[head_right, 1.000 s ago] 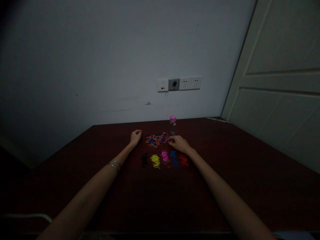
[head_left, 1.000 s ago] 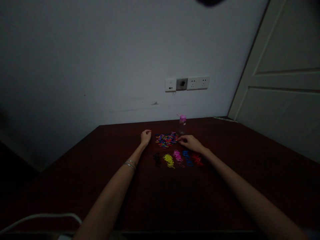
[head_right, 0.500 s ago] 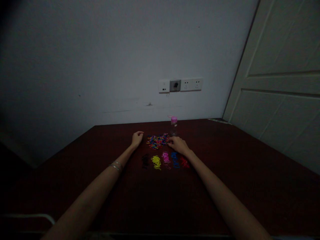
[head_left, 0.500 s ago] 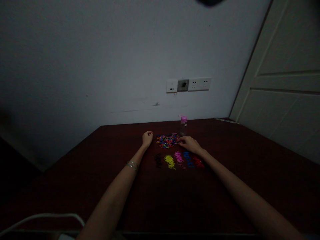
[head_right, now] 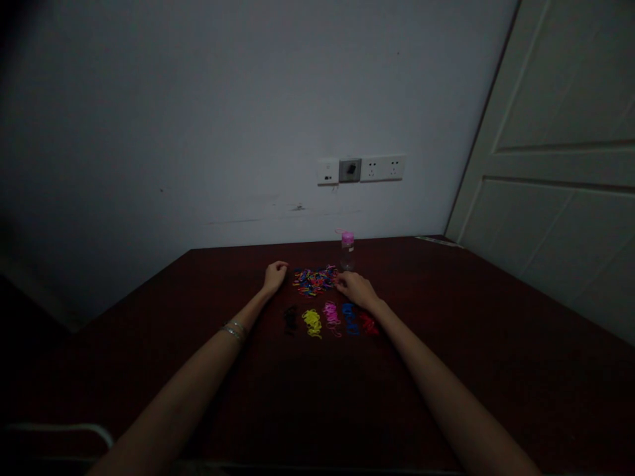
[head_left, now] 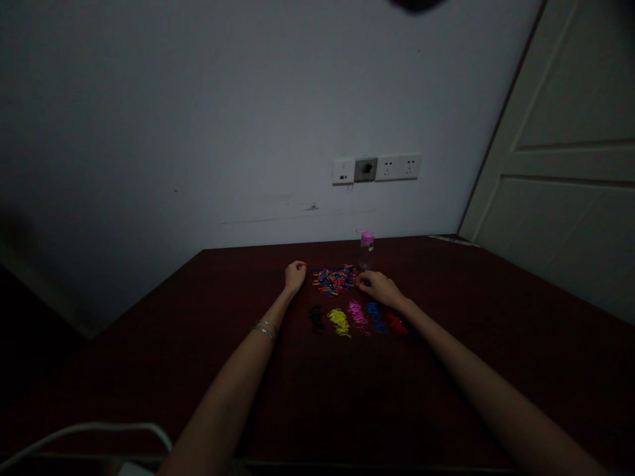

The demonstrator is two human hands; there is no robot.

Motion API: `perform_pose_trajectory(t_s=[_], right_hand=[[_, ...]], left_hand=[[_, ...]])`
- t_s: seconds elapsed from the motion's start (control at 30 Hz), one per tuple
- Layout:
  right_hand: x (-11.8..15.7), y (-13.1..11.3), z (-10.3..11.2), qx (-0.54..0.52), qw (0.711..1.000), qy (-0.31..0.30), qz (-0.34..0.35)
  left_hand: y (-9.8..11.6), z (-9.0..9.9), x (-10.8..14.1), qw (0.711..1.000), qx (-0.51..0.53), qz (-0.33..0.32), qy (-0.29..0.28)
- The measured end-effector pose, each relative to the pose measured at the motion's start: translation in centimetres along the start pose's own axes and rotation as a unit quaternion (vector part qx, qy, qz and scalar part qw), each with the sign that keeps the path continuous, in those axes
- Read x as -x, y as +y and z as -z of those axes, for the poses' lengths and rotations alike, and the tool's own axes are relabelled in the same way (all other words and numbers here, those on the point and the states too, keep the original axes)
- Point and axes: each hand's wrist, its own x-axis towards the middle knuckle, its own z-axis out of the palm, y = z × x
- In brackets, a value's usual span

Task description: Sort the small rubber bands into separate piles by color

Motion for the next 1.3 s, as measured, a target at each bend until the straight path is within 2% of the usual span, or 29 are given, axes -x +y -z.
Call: perform_pose_trajectory(t_s=[0.43,0.67,0.9,1.03,1.2,1.3], right_hand=[[-0.6,2.0,-0.7,-0.071,0.997,0.028,0.021],[-0.4,1.3,0.4,-0.128,0.989,0.066,0.034],[0.4,0.4,2.1,-0.181,0.98,0.068,0.036],[0.8,-1.6,2.1,-0.184,0.98,0.056,0.058],[2.1,-6.2,1.2,-0.134,0.987,-0.015,0.091],[3.0,-8.7,0.6,-0.096,0.989,-0.024,0.114]], left_hand=[[-0.1,-0.2,-0.1,1.0,-0.016,-0.008,0.002],[-0.4,-0.3,-0.1,1.0,-0.012,-0.008,0.005],[-0.1,-0.1,0.0,1.0,-0.011,-0.006,0.004],[-0.1,-0.1,0.2,1.0,-0.008,-0.011,0.006],[-0.4,-0.2,0.1,1.0,0.002,-0.019,0.012],[-0.5,-0.3,0.0,1.0,0.004,-0.019,0.012]])
